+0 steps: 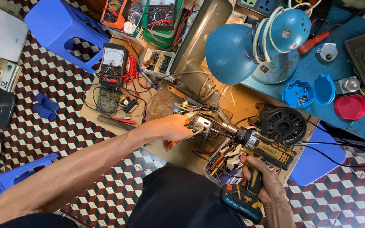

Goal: The person disassembles and reassembles a handheld electric appliance, likely a hair dryer, using a cordless drill and pliers. They remove screws, separate the housing, manipulate internal wires, and reassemble the unit on a cluttered workbench.

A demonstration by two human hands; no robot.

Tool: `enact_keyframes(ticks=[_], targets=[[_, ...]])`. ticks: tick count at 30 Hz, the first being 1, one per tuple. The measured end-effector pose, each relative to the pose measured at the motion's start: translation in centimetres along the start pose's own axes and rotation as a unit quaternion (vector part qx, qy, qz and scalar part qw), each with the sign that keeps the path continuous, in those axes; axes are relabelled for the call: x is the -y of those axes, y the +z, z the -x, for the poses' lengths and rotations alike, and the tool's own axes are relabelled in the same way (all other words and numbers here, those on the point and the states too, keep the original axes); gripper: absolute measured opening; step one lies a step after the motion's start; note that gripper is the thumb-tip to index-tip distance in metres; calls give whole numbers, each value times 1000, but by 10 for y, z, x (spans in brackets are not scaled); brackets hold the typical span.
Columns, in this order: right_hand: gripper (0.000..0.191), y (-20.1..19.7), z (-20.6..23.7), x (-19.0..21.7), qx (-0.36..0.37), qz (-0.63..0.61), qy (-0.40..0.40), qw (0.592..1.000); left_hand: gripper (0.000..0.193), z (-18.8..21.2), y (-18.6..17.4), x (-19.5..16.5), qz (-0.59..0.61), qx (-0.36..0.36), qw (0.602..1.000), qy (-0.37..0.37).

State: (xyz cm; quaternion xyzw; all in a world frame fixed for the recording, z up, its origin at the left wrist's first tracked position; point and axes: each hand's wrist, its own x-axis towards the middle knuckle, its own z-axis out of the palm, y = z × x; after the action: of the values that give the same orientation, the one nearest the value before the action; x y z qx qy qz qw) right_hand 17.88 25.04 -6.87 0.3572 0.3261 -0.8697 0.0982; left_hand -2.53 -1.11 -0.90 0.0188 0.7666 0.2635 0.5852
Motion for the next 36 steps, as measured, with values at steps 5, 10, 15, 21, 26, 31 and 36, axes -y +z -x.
enact_keyframes(ticks=[5, 10, 15, 21, 26, 31, 36], targets=[[26, 1, 1, 4, -2, -1, 16, 1000, 29, 4, 0, -3, 2, -2, 1000, 4], [27, 0, 0, 3, -1, -10, 21, 1000, 30, 9, -1, -4, 13, -4, 1000, 3], [28, -3, -1, 0, 6, -16, 14, 1000, 31, 13, -1, -6, 19, -2, 1000, 14], [26, -9, -3, -3, 2, -36, 22, 999, 32, 15, 0, -5, 17, -4, 1000, 17], [28, -7, -3, -3, 2, -30, 12, 999, 33, 12, 1, -2, 21, -12, 1000, 18], [31, -4, 0, -1, -3, -17, 10, 1000, 32, 8, 3, 0, 54, -13, 998, 28], [27, -6, -1, -3, -8, -31, 13, 999, 33, 7, 5, 0, 63, -19, 998, 14]])
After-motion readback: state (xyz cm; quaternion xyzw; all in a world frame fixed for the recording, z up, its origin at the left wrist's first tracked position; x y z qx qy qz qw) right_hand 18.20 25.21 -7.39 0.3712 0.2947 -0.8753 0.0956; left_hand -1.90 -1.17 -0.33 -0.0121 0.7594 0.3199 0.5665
